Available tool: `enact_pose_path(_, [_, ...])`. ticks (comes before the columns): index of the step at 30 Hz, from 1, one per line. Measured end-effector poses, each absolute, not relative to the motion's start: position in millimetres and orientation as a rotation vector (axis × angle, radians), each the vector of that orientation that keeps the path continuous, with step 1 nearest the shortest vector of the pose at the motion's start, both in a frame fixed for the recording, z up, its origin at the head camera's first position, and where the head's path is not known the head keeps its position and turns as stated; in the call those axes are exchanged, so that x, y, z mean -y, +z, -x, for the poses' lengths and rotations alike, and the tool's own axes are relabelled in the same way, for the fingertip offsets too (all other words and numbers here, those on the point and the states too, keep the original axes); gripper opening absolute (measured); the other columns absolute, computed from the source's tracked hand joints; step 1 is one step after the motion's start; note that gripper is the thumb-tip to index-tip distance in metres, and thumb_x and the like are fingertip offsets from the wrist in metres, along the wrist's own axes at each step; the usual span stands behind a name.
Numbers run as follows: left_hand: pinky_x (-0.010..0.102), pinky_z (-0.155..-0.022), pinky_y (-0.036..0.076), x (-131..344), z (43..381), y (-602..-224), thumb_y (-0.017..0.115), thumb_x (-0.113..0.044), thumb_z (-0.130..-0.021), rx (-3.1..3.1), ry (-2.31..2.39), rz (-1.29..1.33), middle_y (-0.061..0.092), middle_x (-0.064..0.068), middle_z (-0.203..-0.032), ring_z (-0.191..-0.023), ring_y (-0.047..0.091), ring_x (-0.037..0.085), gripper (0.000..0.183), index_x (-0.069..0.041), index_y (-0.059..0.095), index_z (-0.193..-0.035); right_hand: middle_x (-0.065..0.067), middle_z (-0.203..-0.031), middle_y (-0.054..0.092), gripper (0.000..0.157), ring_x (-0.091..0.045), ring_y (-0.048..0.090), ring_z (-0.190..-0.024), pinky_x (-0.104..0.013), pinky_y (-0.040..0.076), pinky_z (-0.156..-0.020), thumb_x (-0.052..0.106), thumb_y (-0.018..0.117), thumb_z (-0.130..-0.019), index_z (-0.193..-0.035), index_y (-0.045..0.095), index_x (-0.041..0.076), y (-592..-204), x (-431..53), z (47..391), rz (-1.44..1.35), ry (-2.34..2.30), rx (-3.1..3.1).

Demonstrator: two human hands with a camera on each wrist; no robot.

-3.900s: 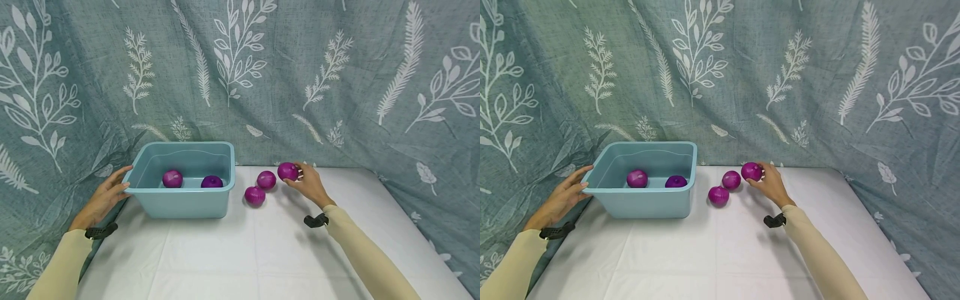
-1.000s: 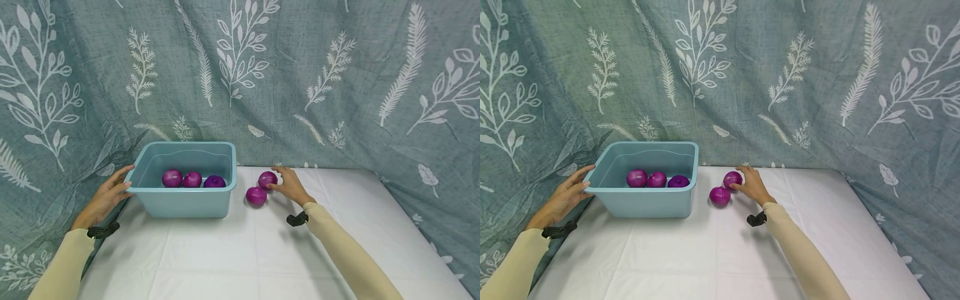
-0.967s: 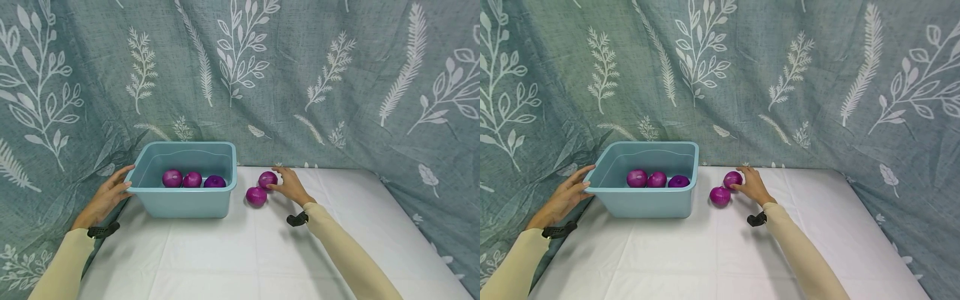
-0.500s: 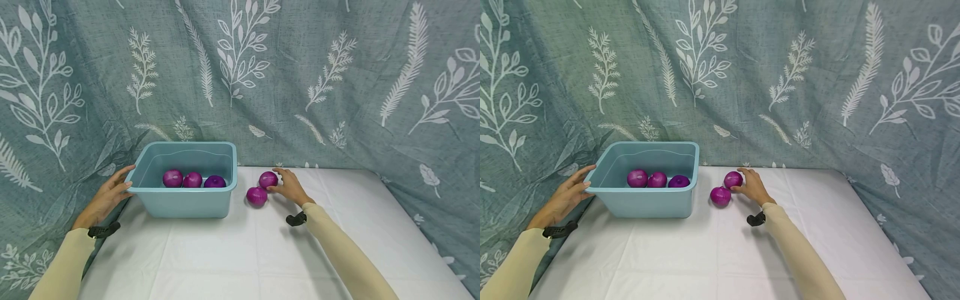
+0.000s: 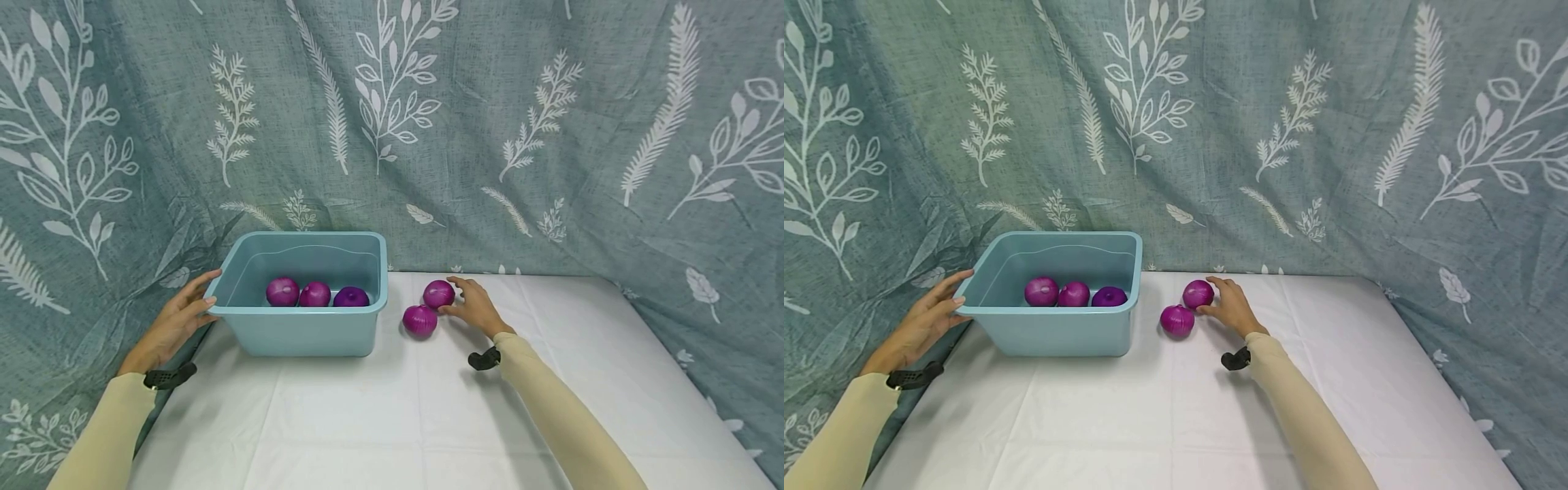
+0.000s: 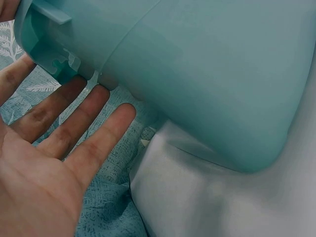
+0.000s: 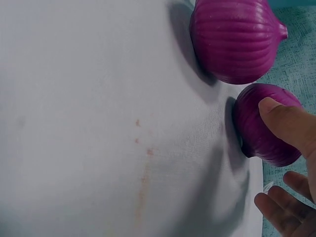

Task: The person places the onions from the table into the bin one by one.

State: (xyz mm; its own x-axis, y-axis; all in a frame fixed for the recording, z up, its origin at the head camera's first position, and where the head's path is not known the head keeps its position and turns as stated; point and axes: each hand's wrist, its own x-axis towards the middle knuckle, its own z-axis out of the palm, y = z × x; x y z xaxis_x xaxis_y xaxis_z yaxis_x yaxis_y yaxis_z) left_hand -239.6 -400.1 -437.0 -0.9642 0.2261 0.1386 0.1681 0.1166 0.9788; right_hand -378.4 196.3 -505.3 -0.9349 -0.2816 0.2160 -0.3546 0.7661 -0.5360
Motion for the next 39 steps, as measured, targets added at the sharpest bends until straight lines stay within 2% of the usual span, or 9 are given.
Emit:
enact_pose_path(7, [0.025,-0.099,0.051,399,240,-437,0.047,-0.019,-0.112,-2.318,2.017,-0.404,0.002,0.012,-0.172,-0.147,0.024,0.018,0.060,-0.024,0.021,-0.166,-0.025,-0.136,0.058,0.081,-0.039,0.060,-0.114,-0.055,0.051,-0.096,0.032,0.088,-0.084,-0.150,0.051,0.006,-507,-198,378,-0.548,0.907,2.811])
enact_pose_path(12, [0.023,-0.097,0.052,397,240,-438,0.047,-0.019,-0.112,-2.319,2.017,-0.399,0.003,0.013,-0.171,-0.147,0.024,0.019,0.060,-0.024,0.022,-0.166,-0.023,-0.135,0.060,0.078,-0.039,0.061,-0.115,-0.055,0.052,-0.096,0.030,0.088,-0.085,-0.149,0.051,0.005,-510,-199,377,-0.569,0.947,2.792])
enact_pose_path(17, [0.024,-0.097,0.052,397,240,-439,0.047,-0.019,-0.112,-2.325,2.008,-0.401,0.002,0.013,-0.172,-0.150,0.020,0.024,0.060,-0.025,0.022,-0.166,-0.019,-0.134,0.062,0.076,-0.035,0.064,-0.113,-0.049,0.056,-0.094,0.026,0.089,-0.084,-0.147,0.053,0.005,-513,-201,378,-0.570,1.032,2.779])
enact_pose_path(22, [0.023,-0.097,0.052,397,241,-439,0.047,-0.019,-0.112,-2.331,2.007,-0.395,0.003,0.014,-0.172,-0.148,0.024,0.021,0.060,-0.025,0.022,-0.166,-0.018,-0.128,0.065,0.073,-0.031,0.067,-0.106,-0.044,0.059,-0.089,0.023,0.090,-0.083,-0.145,0.055,0.005,-514,-202,380,-0.581,1.089,2.746])
enact_pose_path(36, [0.023,-0.097,0.052,398,240,-439,0.047,-0.020,-0.112,-2.335,2.005,-0.394,0.004,0.014,-0.171,-0.147,0.025,0.019,0.060,-0.025,0.022,-0.166,-0.021,-0.132,0.061,0.076,-0.034,0.068,-0.106,-0.046,0.060,-0.088,0.021,0.088,-0.085,-0.148,0.052,0.000,-496,-204,373,-0.592,1.113,2.710])
enact_pose_path(39, [0.024,-0.098,0.052,399,240,-438,0.047,-0.020,-0.112,-2.337,2.001,-0.398,0.003,0.013,-0.172,-0.149,0.022,0.022,0.060,-0.025,0.021,-0.166,-0.020,-0.131,0.061,0.075,-0.033,0.069,-0.105,-0.045,0.060,-0.087,0.022,0.089,-0.084,-0.147,0.053,0.000,-488,-203,371,-0.609,1.125,2.678])
